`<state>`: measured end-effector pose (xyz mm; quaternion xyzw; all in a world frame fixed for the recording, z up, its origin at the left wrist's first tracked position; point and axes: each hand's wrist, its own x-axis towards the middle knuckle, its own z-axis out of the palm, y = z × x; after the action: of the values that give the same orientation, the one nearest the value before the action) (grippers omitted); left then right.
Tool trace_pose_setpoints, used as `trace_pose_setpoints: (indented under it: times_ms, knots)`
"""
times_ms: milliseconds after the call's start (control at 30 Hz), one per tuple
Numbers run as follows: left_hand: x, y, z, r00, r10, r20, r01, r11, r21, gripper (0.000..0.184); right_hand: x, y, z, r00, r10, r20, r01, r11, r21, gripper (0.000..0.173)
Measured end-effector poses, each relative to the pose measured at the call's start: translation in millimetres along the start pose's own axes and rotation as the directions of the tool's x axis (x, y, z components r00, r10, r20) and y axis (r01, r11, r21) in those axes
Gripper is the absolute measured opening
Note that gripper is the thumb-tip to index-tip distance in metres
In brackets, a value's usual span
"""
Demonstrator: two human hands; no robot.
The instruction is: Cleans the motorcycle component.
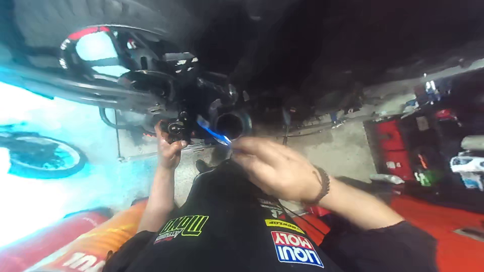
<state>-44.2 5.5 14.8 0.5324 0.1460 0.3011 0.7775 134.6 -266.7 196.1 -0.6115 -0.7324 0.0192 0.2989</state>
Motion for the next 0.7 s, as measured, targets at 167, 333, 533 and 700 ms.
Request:
trace_pose_setpoints:
  times_ms: [167, 333, 533, 700]
  knots:
    - [-1.5, 3.3, 7.7, 0.999, -0.038, -0.018, 0.038, 0.999, -0.025, 0.093, -76.8, 83.4, 123.2, 0.769, 0.633, 0.094, -0.639, 0.758, 0.13, 0.024]
    - [-1.2, 9.6, 13.6, 0.998, -0.022, -0.056, 0.026, 0.997, 0.076, 0.101, -85.9, 177.2, 247.4, 0.46, 0.886, 0.055, -0.886, 0.462, -0.042, 0.029]
    - [-0.2, 32.3, 22.9, 0.993, 0.071, -0.089, -0.015, 0.855, 0.519, 0.12, -70.6, 196.3, 269.9, 0.273, 0.917, 0.291, -0.842, 0.374, -0.389, 0.04]
    - [0.7, 34.1, 20.1, 0.996, 0.077, -0.049, -0.019, 0.706, 0.708, 0.122, -66.1, 189.1, 262.4, 0.215, 0.915, 0.34, -0.818, 0.359, -0.449, 0.044]
